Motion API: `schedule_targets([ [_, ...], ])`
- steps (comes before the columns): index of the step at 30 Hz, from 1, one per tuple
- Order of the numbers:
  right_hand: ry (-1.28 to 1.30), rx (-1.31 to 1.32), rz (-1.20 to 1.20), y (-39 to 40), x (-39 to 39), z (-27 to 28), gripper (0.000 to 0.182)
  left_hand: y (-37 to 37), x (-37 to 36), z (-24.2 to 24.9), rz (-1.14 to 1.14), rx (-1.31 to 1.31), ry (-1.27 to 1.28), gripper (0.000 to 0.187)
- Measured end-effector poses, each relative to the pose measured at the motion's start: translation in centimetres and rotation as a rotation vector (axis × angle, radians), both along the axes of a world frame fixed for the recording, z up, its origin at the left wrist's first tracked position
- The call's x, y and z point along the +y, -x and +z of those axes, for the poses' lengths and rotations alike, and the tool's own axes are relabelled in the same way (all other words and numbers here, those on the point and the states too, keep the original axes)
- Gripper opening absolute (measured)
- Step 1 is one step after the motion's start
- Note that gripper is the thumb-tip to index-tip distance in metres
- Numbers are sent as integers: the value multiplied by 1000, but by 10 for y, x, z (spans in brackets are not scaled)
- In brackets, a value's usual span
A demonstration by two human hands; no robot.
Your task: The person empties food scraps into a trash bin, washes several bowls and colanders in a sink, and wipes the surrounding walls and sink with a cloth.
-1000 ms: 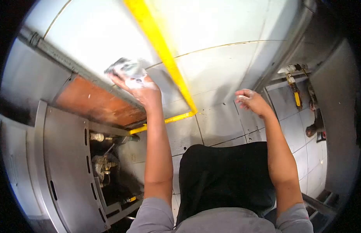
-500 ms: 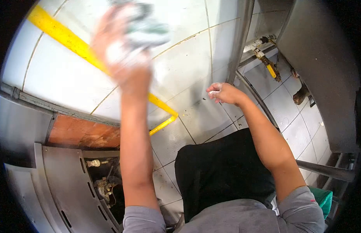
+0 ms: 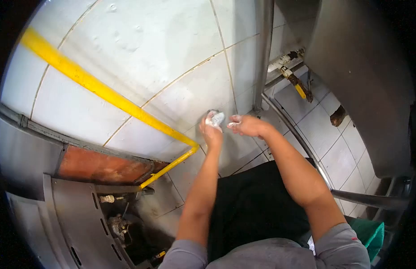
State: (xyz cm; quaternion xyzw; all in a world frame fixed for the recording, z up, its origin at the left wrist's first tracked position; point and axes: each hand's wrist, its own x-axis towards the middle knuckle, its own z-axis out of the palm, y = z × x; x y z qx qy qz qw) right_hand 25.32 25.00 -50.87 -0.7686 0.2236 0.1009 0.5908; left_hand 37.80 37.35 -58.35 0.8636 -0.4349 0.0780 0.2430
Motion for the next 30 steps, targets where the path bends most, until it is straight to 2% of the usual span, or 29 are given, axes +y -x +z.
schedule_targets([
  [2, 25, -24, -202, -9, 7, -9, 77, 28, -10, 12, 117, 870, 591, 56],
  [3, 32, -17, -188, -11, 8, -7, 77, 41, -13, 16, 129, 875, 602, 56],
  [5, -256, -144, -241, -16, 17, 15, 86, 53, -11, 20, 2, 998, 776, 69],
  [6, -256, -138, -223, -21, 19, 13, 86, 50, -6, 22, 38, 1028, 730, 84],
  [7, -201, -198, -207, -25, 22, 9, 83, 45, 1, 26, 55, 1025, 742, 84],
  [9, -146, -255, -176, -36, 31, 1, 81, 29, 18, 34, -103, 939, 805, 92],
  [10, -147, -326, -291, -44, 39, -2, 76, 25, 29, 43, -222, 1016, 835, 97],
  [11, -146, -398, -406, -51, 44, 0, 71, 19, 38, 51, -213, 1010, 851, 97],
  [12, -139, -398, -390, -57, 46, 2, 71, 14, 48, 60, -301, 1054, 811, 97],
  [14, -123, -533, -556, -64, 50, 15, 58, 8, 66, 71, -460, 1177, 805, 94],
  [15, -114, -533, -542, -65, 50, 25, 58, 8, 77, 71, -456, 1172, 822, 94],
  [17, 245, -674, -688, -62, 54, 70, 52, 13, 104, 65, -362, 1281, 856, 82],
  [18, 251, -676, -669, -68, 50, 88, 52, 12, 119, 52, -356, 1275, 876, 82],
  [20, 682, -1012, -815, -89, 35, 110, 47, 7, 152, 1, -147, 1283, 704, 63],
  [21, 680, -1011, -805, -105, 35, 103, 47, 7, 164, -23, -139, 1285, 712, 63],
  [23, 1046, -1120, -607, -148, 48, 67, 43, 4, 183, -66, 124, 1221, 727, 45],
  [24, 1050, -1062, -480, -159, 65, 34, 42, 2, 189, -81, 124, 1224, 735, 45],
  [25, 1054, -996, -355, -161, 84, -5, 41, 2, 195, -95, 226, 1211, 714, 43],
  [26, 937, -842, -335, -160, 95, -41, 42, 4, 203, -104, 327, 1199, 688, 41],
  [27, 824, -692, -313, -160, 103, -64, 43, 6, 209, -109, 326, 1209, 697, 41],
  [28, 837, -696, -301, -165, 107, -69, 43, 5, 212, -111, 334, 1195, 694, 39],
  [30, 503, -778, -612, -170, 115, -70, 46, 0, 217, -113, 344, 1198, 735, 35],
])
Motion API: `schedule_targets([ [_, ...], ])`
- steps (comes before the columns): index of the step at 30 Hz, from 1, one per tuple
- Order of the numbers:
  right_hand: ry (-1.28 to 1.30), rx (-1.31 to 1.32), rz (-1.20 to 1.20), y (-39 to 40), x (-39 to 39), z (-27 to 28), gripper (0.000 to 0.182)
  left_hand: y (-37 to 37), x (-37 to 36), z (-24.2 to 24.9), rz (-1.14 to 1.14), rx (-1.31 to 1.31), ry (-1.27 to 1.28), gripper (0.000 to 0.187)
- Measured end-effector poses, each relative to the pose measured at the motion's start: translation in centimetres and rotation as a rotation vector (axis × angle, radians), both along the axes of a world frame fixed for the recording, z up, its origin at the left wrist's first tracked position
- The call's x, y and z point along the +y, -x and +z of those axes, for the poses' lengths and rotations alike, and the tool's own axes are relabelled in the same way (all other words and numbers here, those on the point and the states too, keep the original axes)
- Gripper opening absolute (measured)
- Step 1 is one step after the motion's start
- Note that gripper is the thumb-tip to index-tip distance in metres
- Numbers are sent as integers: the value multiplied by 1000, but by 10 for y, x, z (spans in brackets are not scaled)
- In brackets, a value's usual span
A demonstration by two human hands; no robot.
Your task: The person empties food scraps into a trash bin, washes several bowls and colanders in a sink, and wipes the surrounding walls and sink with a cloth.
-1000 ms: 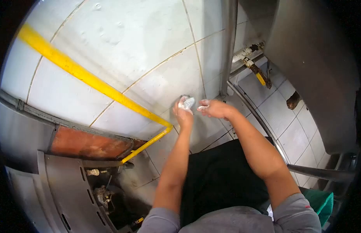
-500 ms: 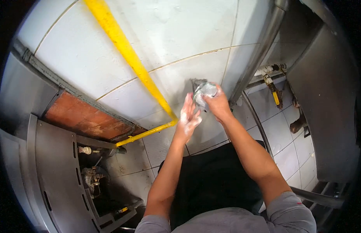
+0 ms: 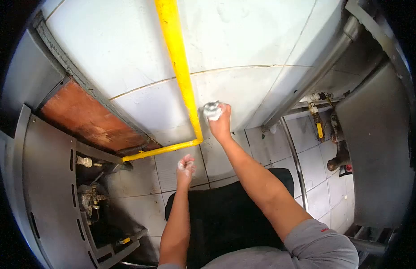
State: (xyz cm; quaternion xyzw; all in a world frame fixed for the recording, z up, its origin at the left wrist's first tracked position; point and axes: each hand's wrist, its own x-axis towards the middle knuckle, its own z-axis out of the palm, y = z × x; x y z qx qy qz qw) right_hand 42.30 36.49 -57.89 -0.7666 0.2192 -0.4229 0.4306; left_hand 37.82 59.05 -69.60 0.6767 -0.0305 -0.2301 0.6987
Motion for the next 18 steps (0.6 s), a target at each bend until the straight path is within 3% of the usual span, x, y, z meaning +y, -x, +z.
schedule_targets([
  [1, 0, 5, -8, 4, 2, 12, 46, 3, 2, 3, -8, 5, 0, 35],
  [4, -154, -198, -59, -4, 6, 103, 51, -1, -1, 39, 297, -230, 113, 32],
  [6, 293, -356, 76, -1, 4, 137, 52, -18, -7, 87, 362, -514, 162, 30],
  [7, 392, -235, 71, 3, 3, 133, 52, -28, -10, 122, 382, -604, 166, 29],
  [10, 392, -121, 26, 6, -15, 51, 47, -81, -25, 249, 436, -1040, 222, 30],
  [12, -94, -112, -176, 13, -20, 16, 35, -105, -37, 337, 517, -1313, 115, 31],
  [13, -96, -120, -188, 7, -34, 8, 35, -114, -45, 378, 551, -1411, 58, 31],
  [15, -793, -239, -478, -4, -77, 6, 36, -144, -51, 433, 534, -1665, -65, 32],
  [17, -1217, -685, -331, 35, -122, 53, 45, -163, -62, 465, 523, -1841, -121, 34],
  [18, -1220, -702, -338, 38, -118, 74, 45, -168, -66, 478, 511, -1852, -110, 34],
])
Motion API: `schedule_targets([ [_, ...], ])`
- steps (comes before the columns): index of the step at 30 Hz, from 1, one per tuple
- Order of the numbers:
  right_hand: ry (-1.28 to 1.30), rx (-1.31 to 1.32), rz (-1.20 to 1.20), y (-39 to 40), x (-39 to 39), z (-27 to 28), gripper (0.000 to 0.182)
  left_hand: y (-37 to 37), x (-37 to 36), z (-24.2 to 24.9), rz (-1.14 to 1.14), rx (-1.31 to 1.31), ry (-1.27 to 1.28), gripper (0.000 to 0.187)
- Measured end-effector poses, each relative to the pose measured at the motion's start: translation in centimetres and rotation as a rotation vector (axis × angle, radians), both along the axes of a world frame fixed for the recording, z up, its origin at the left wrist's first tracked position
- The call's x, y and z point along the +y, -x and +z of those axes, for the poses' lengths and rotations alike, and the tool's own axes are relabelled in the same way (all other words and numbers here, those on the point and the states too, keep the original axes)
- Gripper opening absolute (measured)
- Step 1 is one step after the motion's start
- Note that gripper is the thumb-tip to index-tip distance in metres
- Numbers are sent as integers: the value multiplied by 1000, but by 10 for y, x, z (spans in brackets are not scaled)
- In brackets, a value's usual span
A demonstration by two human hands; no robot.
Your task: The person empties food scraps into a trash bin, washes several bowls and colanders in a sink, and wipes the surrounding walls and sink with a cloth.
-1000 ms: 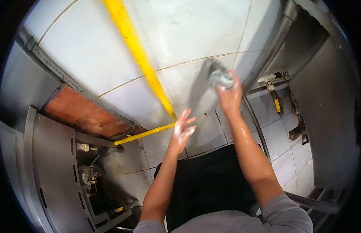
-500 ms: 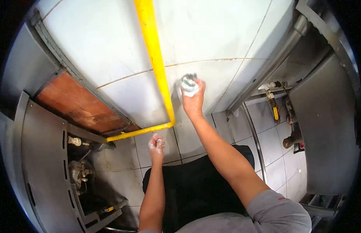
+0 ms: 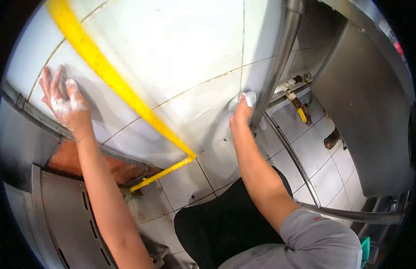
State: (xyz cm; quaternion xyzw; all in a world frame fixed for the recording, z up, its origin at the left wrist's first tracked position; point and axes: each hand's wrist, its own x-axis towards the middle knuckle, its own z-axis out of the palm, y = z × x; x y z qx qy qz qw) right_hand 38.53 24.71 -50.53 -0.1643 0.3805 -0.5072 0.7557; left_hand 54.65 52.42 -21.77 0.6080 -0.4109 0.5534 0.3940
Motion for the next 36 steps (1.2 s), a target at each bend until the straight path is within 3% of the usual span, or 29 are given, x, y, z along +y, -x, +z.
schedule_targets([
  [2, 403, 128, 99, -3, 21, 38, 55, -6, -8, 14, 215, -157, -60, 37],
  [3, 909, 335, -156, -11, 55, 58, 66, -10, -12, 17, 192, -185, -57, 39],
  [4, 1110, 232, -130, -24, 74, 65, 77, -11, -12, 22, 197, -193, -71, 38],
  [5, 1367, 650, -149, -21, 90, 65, 82, -12, -12, 27, 202, -209, -88, 38],
  [7, 1231, 691, -177, -35, 94, 11, 80, -13, -13, 35, 201, -247, -106, 40],
  [9, 631, 636, -119, -51, 84, -77, 78, -12, -13, 40, 237, -229, -143, 42],
  [10, 626, 636, -120, -43, 74, -80, 78, -14, -14, 42, 270, -237, -150, 45],
  [12, 33, -164, 89, -35, 44, -72, 78, -17, -18, 41, 299, -259, -123, 46],
  [14, 595, 406, -243, -53, 48, -11, 80, -21, -19, 40, 333, -316, -122, 50],
  [15, 859, 167, -244, -33, 54, 57, 81, -23, -18, 39, 327, -330, -132, 50],
  [16, 1218, 565, -282, -30, 44, 72, 83, -25, -17, 38, 334, -322, -141, 50],
  [17, 1243, 590, -315, -26, 50, 89, 78, -27, -16, 39, 340, -318, -143, 50],
  [19, 1212, 664, -363, -36, 29, 31, 81, -31, -15, 42, 372, -344, -132, 51],
  [20, 701, 140, -297, -45, 27, 8, 71, -31, -14, 42, 377, -364, -143, 51],
  [22, 255, -27, -328, -70, -30, -131, 63, -29, -16, 41, 370, -415, -180, 52],
  [23, 256, -24, -332, -50, -33, -105, 63, -28, -16, 43, 365, -413, -179, 52],
  [25, -123, -66, -149, -14, -37, -55, 61, -32, -14, 43, 334, -443, -193, 53],
  [26, 42, 157, -266, -32, -51, -53, 60, -41, -8, 40, 409, -380, -199, 52],
  [27, 40, 170, -267, -41, -57, -57, 60, -50, -2, 35, 405, -369, -205, 52],
  [29, 810, 486, -534, -19, -42, 34, 58, -52, -1, 38, 298, -363, -245, 47],
  [30, 864, 666, -521, -23, -51, 0, 60, -77, 16, 40, 454, -532, -299, 45],
  [31, 874, 665, -519, -19, -60, -25, 60, -94, 30, 40, 459, -526, -293, 45],
  [33, -112, 15, -70, -2, -67, -78, 63, -117, 55, 33, 777, -662, -407, 46],
  [35, -116, -62, -198, -24, -87, -158, 62, -120, 58, 35, 797, -678, -417, 46],
  [36, -120, -147, -329, -35, -98, -176, 61, -108, 47, 35, 606, -666, -374, 44],
])
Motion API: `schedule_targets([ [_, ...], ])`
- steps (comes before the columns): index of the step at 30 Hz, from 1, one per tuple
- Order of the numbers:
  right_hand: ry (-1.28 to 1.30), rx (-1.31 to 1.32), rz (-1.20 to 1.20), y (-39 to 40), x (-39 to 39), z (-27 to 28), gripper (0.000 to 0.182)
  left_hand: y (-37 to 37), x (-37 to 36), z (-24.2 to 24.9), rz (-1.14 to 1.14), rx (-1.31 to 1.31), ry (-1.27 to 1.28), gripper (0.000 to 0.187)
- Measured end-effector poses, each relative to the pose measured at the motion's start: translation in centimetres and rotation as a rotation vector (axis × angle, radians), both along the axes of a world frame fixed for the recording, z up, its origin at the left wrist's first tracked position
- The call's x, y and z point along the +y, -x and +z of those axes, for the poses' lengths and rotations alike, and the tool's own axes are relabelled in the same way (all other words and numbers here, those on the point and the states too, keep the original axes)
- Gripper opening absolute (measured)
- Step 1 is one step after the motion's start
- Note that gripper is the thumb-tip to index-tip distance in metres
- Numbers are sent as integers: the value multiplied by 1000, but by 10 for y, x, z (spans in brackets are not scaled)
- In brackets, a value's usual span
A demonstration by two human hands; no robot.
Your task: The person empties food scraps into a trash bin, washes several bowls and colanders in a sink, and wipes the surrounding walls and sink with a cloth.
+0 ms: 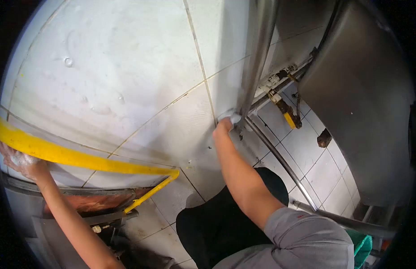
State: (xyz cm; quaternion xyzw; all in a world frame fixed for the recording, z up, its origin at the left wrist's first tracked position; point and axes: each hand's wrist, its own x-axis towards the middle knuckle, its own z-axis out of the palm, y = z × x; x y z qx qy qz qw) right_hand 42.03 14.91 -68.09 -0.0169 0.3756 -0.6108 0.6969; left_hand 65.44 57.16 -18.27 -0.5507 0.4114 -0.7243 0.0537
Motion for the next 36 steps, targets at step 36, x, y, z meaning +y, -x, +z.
schedule_targets([
  [36, -475, -75, 762, 2, 170, 96, 28, 90, -30, -52, -468, 565, 177, 41],
])
